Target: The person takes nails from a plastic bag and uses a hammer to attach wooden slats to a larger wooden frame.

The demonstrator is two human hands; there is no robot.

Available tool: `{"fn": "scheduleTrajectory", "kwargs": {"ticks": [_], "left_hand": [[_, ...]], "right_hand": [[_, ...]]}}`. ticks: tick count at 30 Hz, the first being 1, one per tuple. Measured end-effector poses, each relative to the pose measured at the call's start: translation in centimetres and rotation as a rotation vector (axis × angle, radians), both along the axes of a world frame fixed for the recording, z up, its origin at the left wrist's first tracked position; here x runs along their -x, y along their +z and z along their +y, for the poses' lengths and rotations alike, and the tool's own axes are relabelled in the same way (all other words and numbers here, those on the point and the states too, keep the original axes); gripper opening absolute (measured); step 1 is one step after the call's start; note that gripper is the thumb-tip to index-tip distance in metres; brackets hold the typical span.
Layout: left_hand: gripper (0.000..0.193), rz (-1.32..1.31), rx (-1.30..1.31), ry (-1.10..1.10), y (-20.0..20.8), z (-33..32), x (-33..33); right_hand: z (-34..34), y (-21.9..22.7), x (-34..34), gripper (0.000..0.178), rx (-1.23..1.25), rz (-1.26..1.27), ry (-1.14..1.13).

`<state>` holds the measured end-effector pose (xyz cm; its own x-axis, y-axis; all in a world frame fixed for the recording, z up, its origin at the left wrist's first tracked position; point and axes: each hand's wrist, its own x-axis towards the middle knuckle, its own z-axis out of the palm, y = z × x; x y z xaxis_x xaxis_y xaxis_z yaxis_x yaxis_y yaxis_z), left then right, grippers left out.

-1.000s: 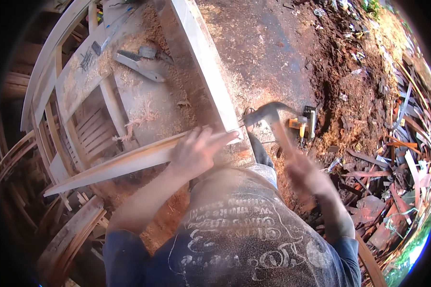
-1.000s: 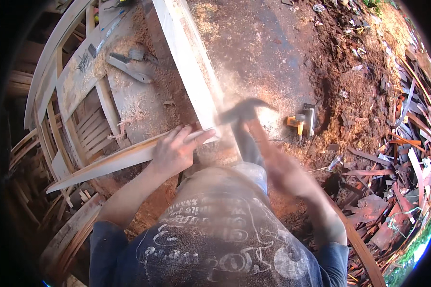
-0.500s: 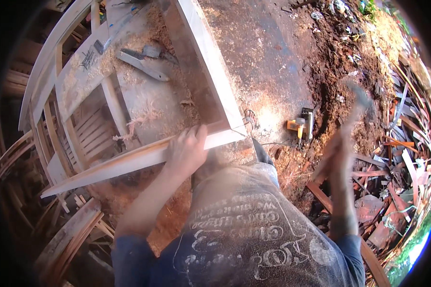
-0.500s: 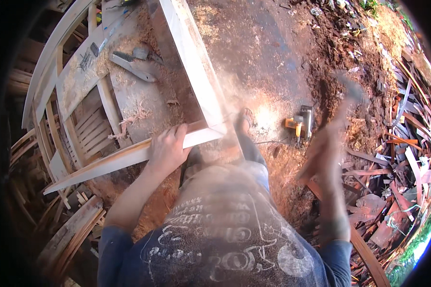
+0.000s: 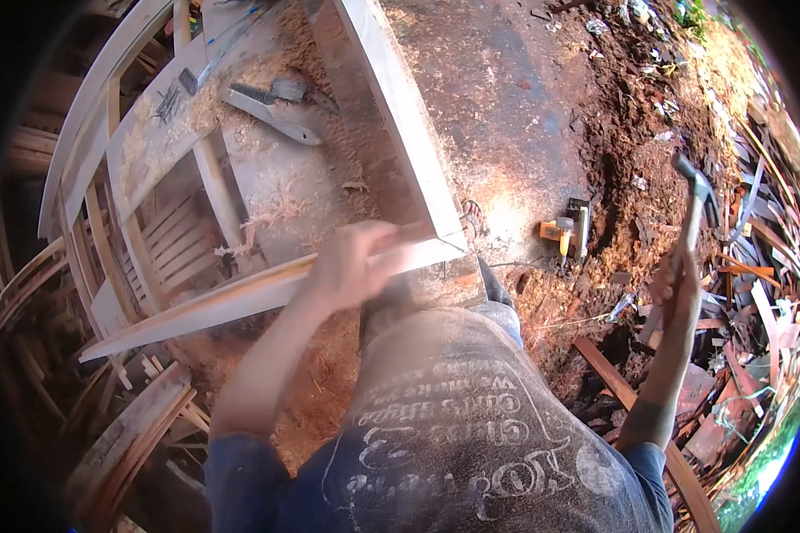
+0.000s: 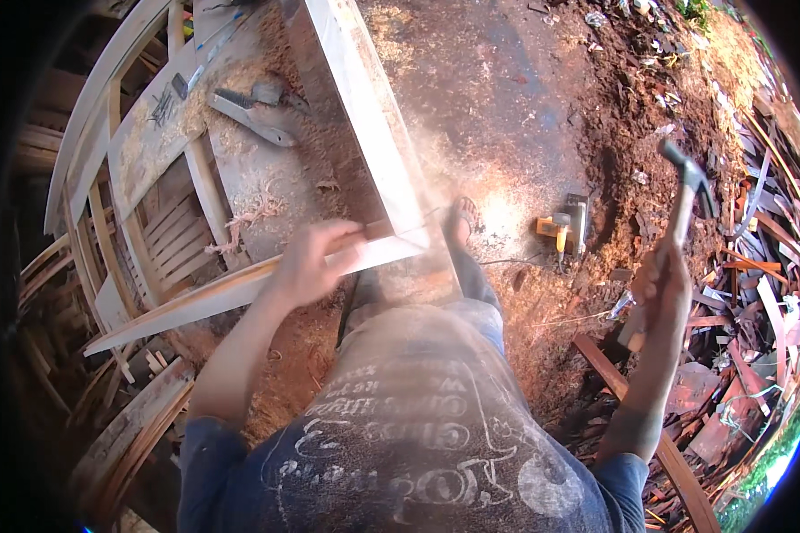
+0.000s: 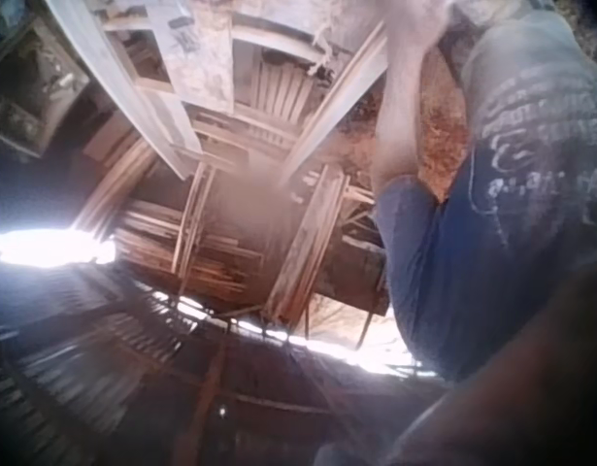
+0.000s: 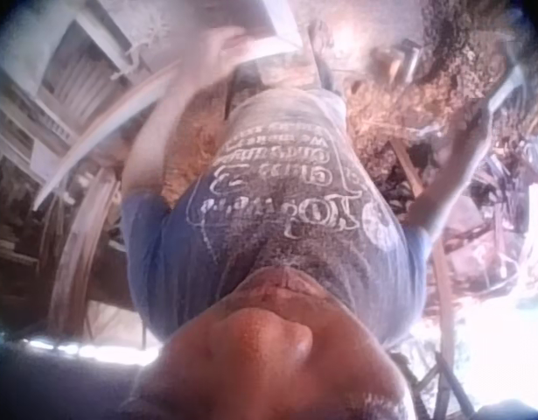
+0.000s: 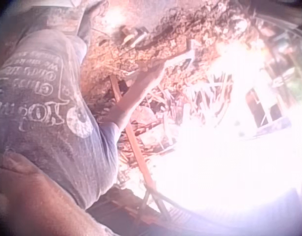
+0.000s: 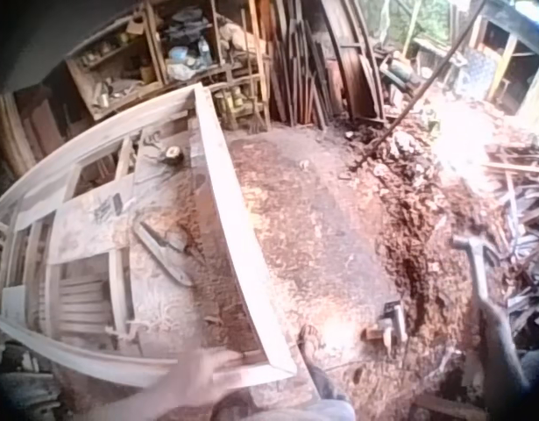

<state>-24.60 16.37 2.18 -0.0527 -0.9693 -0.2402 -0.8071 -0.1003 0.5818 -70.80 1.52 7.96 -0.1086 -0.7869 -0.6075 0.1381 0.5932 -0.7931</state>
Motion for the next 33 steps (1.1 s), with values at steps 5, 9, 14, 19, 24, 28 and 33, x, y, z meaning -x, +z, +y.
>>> {"fn": "scheduleTrajectory", "kwargs": {"ticks": [5,9,14,19,24,28,33], "left_hand": [[0.046,0.234,-0.338,0.114,-3.0,-4.9,-0.2],[0.054,0.25,-0.355,0.165,-6.9,-4.8,-1.0],[0.051,0.247,-0.333,0.163,-6.1,-4.8,-0.5],[0.045,0.182,-0.329,0.112,-6.1,-5.7,0.0],[0.039,0.073,-0.289,0.085,-7.9,-4.6,-1.1],[0.036,0.105,-0.24,0.087,-7.0,-5.0,-0.6],[0.036,0.183,-0.236,0.066,-5.8,-5.9,0.3]], "right_hand": [[4.4,-2.2,-3.0,0.028,-0.097,0.097,0.228],[7.2,-1.4,-6.0,0.027,-0.126,0.128,0.43],[9.2,-2.3,-8.1,0.033,-0.189,-0.003,0.515],[9.1,-2.5,-9.3,0.038,-0.334,-0.139,0.85],[2.2,2.8,-4.9,0.048,-0.169,0.393,0.453],[-2.0,-0.1,-1.0,0.028,0.21,0.118,-0.177],[7.0,-6.5,-5.1,0.051,0.008,0.575,0.556]]}}
